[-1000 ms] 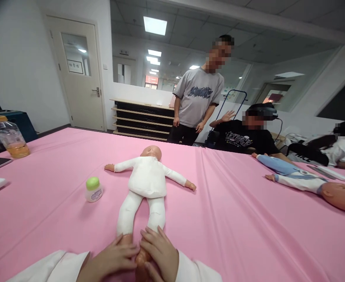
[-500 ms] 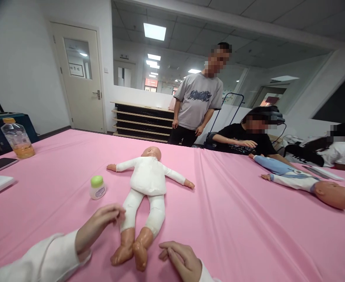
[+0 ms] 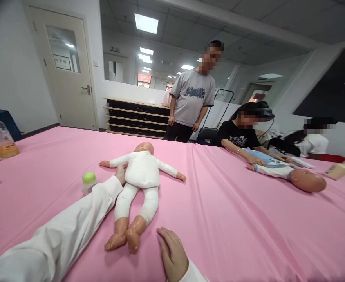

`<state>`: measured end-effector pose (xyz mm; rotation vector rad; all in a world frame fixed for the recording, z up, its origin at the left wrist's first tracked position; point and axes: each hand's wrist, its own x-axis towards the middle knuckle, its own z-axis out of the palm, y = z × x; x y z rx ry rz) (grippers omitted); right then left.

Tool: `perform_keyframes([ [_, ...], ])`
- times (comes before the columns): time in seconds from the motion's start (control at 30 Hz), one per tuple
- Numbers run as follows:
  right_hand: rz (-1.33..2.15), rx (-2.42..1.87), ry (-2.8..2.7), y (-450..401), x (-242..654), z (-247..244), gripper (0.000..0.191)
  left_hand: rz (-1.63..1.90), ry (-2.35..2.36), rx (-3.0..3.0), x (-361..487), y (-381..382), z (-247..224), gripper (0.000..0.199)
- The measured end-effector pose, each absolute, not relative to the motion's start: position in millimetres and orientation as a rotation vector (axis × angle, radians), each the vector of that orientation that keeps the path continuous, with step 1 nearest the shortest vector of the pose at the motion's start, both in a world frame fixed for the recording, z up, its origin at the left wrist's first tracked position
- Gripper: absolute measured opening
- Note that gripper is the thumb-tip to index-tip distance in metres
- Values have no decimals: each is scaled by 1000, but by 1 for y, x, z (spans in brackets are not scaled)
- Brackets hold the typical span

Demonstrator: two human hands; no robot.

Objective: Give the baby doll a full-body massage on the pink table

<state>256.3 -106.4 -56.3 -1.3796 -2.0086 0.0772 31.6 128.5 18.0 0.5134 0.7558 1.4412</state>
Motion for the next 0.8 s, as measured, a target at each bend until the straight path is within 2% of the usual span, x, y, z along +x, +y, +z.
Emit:
perform_keyframes([
  [0.17,251,-1427,-1993,-108,254,-36,33,1461,623,585,39,146,22,47],
  [0.4,664,-1425,-2039,-83,284,-2,30,1389,468,518,47,168,18,51],
  [0.5,647,-1392,-2024,-28,293,30,32,1375,493,515,47,176,16,56],
  [0.63,632,-1295,-1898,91,261,76,33,1282,565,433,48,182,15,51],
  [0.73,426,-1367,-1656,181,212,95,38,1242,527,410,49,182,15,49],
  [0.8,302,-1550,-1482,226,182,95,50,1243,556,473,49,182,16,50],
])
